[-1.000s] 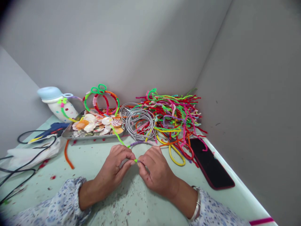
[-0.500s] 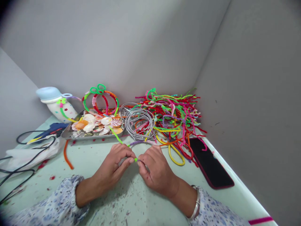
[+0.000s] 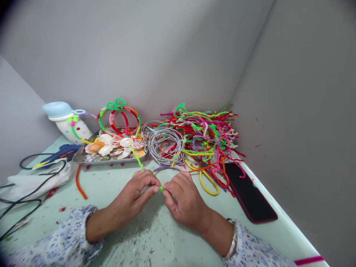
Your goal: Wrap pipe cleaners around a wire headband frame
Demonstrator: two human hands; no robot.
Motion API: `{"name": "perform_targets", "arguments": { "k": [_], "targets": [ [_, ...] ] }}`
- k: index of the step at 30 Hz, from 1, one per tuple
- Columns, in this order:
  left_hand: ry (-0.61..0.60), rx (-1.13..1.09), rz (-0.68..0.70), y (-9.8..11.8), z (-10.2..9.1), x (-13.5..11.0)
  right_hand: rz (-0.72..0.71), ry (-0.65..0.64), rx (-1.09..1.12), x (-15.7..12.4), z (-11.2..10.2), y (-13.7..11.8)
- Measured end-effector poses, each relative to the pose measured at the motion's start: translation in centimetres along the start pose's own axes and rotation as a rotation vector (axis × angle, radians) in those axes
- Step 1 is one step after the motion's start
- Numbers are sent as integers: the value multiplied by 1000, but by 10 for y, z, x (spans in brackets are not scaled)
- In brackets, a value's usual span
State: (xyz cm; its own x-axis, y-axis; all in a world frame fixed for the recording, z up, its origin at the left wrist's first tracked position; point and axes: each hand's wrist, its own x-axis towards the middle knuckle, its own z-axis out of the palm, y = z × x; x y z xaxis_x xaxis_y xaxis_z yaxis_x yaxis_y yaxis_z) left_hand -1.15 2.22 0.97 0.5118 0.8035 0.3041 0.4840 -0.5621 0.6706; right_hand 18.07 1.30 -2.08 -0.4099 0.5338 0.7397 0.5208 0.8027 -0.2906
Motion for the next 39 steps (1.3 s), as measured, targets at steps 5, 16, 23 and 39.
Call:
{"name": "perform_targets", "arguments": {
  "k": [5, 16, 23, 39],
  "targets": [
    [-18, -11, 5, 0, -1, 0, -7, -12, 1, 0, -1, -1],
    [35, 33, -28, -1, 2, 2, 50, -39, 39, 4, -4, -1],
    [43, 75, -10, 1, 2, 1, 52, -39, 36, 5, -5, -4],
    [-24, 15, 38, 6, -4, 1, 100, -18, 115, 2, -2, -4]
  ]
}}
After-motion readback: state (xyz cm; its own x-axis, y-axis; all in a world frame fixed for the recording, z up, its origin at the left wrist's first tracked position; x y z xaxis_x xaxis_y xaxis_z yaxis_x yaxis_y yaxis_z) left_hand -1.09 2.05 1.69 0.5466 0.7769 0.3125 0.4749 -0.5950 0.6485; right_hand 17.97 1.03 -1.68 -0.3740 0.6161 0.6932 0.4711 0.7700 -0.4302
